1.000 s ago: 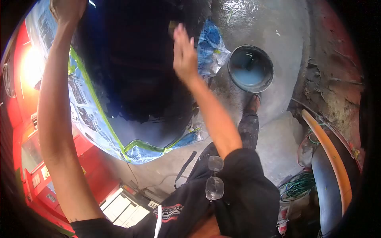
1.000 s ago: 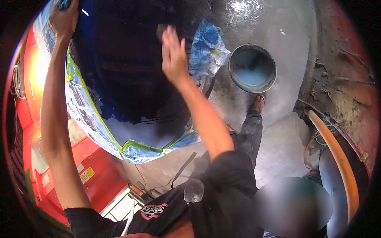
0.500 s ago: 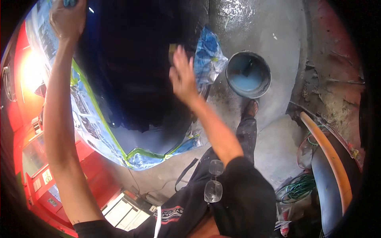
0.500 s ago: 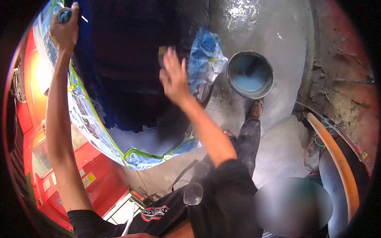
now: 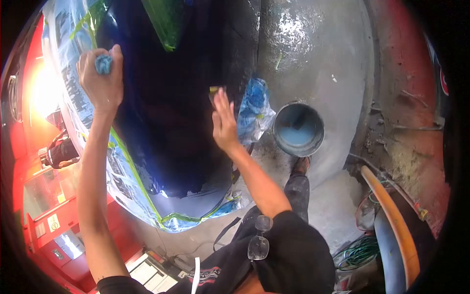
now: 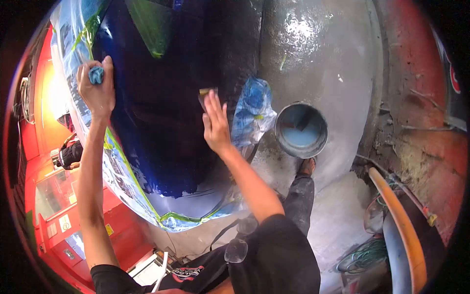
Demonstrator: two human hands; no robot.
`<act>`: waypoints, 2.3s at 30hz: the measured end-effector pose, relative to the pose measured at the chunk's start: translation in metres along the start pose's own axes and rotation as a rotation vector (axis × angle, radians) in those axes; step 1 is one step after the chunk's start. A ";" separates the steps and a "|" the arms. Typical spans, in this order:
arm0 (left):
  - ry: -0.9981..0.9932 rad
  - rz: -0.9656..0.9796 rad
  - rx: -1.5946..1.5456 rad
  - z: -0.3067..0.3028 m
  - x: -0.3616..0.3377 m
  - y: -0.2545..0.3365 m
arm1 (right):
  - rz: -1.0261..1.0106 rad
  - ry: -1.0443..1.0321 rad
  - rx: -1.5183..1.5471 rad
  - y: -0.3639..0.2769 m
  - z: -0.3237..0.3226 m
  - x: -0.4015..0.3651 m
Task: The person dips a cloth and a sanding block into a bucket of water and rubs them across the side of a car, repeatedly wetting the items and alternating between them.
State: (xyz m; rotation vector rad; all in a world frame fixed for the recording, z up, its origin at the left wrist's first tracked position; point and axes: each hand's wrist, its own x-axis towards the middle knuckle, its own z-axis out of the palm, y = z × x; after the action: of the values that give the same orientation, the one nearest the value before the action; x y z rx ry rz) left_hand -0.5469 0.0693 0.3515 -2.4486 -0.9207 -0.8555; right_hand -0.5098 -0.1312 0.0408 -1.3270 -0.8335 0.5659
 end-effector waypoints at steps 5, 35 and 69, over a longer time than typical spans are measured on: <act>-0.004 0.028 -0.077 0.003 0.000 0.000 | -0.098 0.154 -0.022 0.004 -0.010 0.172; 0.025 0.051 -0.116 -0.005 0.008 0.007 | -0.140 0.023 -0.117 -0.059 0.022 0.157; 0.154 0.144 -0.027 0.010 0.003 -0.010 | -0.221 -0.191 -0.028 -0.122 0.046 -0.052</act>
State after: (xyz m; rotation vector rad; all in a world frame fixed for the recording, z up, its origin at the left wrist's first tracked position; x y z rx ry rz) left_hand -0.5481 0.0829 0.3477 -2.3987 -0.6741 -0.9936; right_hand -0.5897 -0.1652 0.1517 -1.1990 -1.1331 0.5127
